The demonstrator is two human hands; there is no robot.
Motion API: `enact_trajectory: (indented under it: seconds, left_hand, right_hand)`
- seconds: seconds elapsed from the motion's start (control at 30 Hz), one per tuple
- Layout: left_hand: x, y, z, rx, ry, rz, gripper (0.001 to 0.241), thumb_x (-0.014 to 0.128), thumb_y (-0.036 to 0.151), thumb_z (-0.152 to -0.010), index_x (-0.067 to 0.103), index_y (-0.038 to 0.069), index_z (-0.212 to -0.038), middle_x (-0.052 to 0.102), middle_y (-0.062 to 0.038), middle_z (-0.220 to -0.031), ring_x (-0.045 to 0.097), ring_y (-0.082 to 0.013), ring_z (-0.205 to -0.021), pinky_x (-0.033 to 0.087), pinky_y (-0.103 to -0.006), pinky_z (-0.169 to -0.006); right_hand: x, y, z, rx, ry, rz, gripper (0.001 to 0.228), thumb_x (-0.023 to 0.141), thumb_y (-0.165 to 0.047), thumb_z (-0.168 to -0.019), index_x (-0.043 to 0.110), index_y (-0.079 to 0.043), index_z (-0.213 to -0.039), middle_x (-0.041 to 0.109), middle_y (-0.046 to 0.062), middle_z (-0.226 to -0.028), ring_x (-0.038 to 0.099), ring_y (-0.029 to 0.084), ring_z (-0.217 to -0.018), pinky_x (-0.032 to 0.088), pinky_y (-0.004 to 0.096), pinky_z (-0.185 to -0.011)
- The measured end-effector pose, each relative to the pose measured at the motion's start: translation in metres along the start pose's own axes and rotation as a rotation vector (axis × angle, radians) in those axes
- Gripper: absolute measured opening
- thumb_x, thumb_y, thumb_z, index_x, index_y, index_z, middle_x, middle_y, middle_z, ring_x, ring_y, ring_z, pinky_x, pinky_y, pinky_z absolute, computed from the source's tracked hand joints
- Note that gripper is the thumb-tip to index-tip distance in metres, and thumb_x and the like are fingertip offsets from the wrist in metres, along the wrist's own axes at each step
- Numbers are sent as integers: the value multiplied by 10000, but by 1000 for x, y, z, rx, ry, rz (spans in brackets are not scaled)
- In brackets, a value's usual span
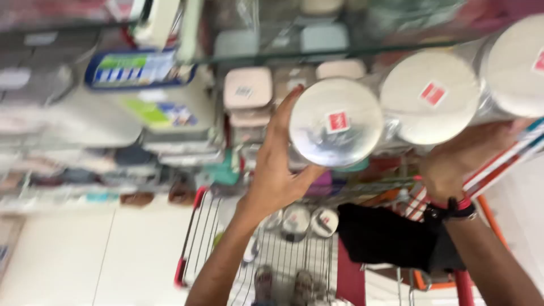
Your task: Selecting various glass and plastic jars from store shelves and placing them into a shopping cart.
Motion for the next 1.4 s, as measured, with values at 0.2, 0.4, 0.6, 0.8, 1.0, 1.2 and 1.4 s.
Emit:
enact_trajectory:
  seconds: [0.2,0.4,0.6,0.8,1.0,1.2,1.4]
  left_hand:
    - [-78,-63,147,-379,-15,-113,1045,843,31,-784,224,24,-1626,420,-201,-1603,482,-344,-1494,412,-417,-1248]
    - [-110,-91,267,-797,-49,-134,989,882,28,-781,298,56,-1579,532,-159,-1539,602,-278,-1372,573,-371,-1036]
    - [-85,-140,385,-1019,-99,189,1011,821,-51,-789,251,98,-1610,513,-156,-1522,561,-293,-1381,508,-416,-1053]
    - [-35,-194,442,-1096,-321,192,1002,820,18,-744,269,116,-1575,549,-175,-1473,600,-305,-1350,600,-402,-1032]
    - [32,-240,498,-1083,-392,324,1067,844,159,-727,218,54,-1585,411,-217,-1551,470,-360,-1417,440,-449,-1158]
    - [76,-268,528,-1006,-437,177,1050,921,215,-706,299,28,-1531,580,-231,-1386,543,-386,-1329,409,-497,-1133]
    - [117,-308,577,-1253,-570,-68,858,826,209,-822,388,191,-1559,611,-197,-1387,592,-358,-1281,464,-522,-1089]
  right_hand:
    - [38,-30,190,450,-177,48,664,413,-478,-1192,228,20,-1591,267,155,-1639,286,256,-1505,201,368,-1317]
    - [24,-58,343,834,-269,139,728,444,-545,-1135,253,35,-1532,305,216,-1556,330,335,-1450,238,464,-1289]
    - [-50,-36,491,1117,-349,184,795,473,-614,-1078,278,49,-1472,347,275,-1474,380,411,-1395,281,558,-1261]
    - [-91,-13,535,1468,-382,374,915,396,-688,-999,138,1,-1543,336,251,-1531,423,408,-1445,367,518,-1203]
    - [-127,22,554,1531,-478,546,820,293,-641,-1039,292,15,-1531,460,246,-1371,542,369,-1301,500,506,-1071]
    - [-203,104,621,1490,-290,283,563,518,-423,-1064,339,-31,-1426,529,98,-1207,572,244,-1123,520,440,-1030]
    - [-270,175,701,1605,-356,215,253,577,-229,-1105,489,-9,-1193,633,123,-1266,645,210,-1134,555,396,-1032]
Point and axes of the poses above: each hand's wrist, its own z-axis away from the middle knuckle, its own x-axis out of the palm, y = z × x, the point moved 4 cm from there along -z, towards the middle knuckle
